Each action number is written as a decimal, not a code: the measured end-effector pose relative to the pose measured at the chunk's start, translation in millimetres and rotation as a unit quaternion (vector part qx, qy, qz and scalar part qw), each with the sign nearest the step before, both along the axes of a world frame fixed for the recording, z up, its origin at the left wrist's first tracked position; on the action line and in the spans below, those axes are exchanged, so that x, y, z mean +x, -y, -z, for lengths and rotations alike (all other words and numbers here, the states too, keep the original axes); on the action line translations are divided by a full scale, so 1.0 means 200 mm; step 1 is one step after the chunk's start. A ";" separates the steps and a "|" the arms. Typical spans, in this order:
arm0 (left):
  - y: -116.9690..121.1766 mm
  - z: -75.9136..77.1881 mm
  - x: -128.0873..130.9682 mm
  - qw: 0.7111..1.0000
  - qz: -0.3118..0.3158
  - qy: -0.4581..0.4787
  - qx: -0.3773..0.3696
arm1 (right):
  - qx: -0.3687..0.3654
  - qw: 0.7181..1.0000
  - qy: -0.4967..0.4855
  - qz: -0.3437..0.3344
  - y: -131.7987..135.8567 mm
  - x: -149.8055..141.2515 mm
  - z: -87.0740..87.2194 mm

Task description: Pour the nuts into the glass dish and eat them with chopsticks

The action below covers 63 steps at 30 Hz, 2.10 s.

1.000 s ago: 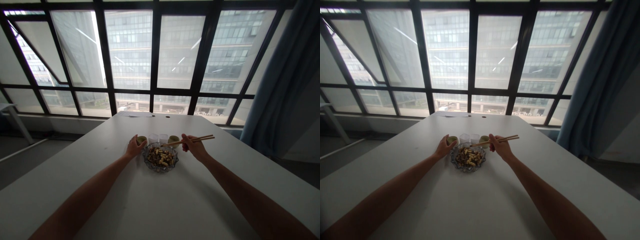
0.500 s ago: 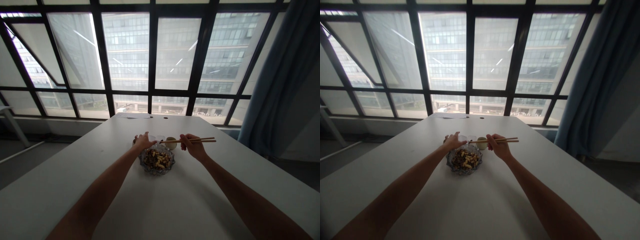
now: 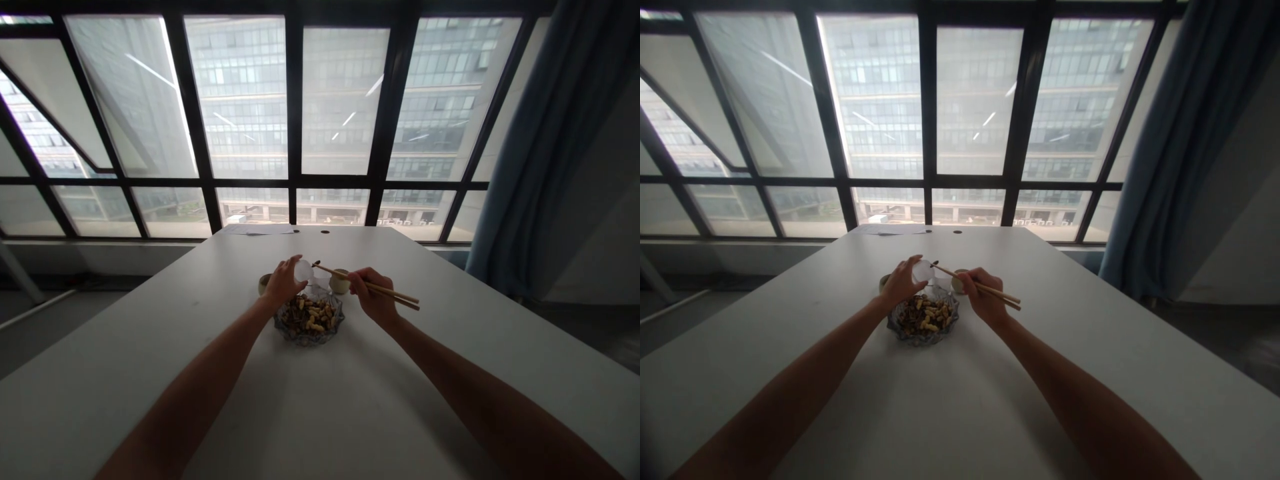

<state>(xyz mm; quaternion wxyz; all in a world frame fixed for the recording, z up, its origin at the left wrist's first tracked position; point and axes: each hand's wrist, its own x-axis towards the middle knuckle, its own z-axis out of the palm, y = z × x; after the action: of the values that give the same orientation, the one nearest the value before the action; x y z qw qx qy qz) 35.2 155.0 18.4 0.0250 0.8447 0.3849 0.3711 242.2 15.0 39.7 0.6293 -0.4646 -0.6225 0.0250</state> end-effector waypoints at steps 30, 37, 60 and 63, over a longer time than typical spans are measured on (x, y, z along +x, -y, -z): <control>-0.03 0.02 -0.02 0.994 -0.081 -0.064 -0.033 | -0.115 0.988 -0.013 -0.104 -0.05 0.07 -0.01; 0.08 -0.02 -0.25 0.994 0.044 -0.099 -0.028 | -0.144 0.972 -0.115 -0.149 -0.04 0.05 -0.08; 0.24 0.18 -0.34 0.993 0.079 0.073 0.048 | -0.192 0.963 0.090 -0.170 -0.01 0.04 -0.06; 0.23 0.19 -0.34 0.990 0.094 0.088 0.048 | -0.198 0.962 0.080 -0.168 0.00 0.05 -0.09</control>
<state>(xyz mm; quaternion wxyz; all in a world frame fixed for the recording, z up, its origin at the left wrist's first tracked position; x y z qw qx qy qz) -32.2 109.2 -19.5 0.0532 0.8412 0.2818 0.4583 252.1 14.6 57.3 0.4594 -0.4695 -0.7225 0.2156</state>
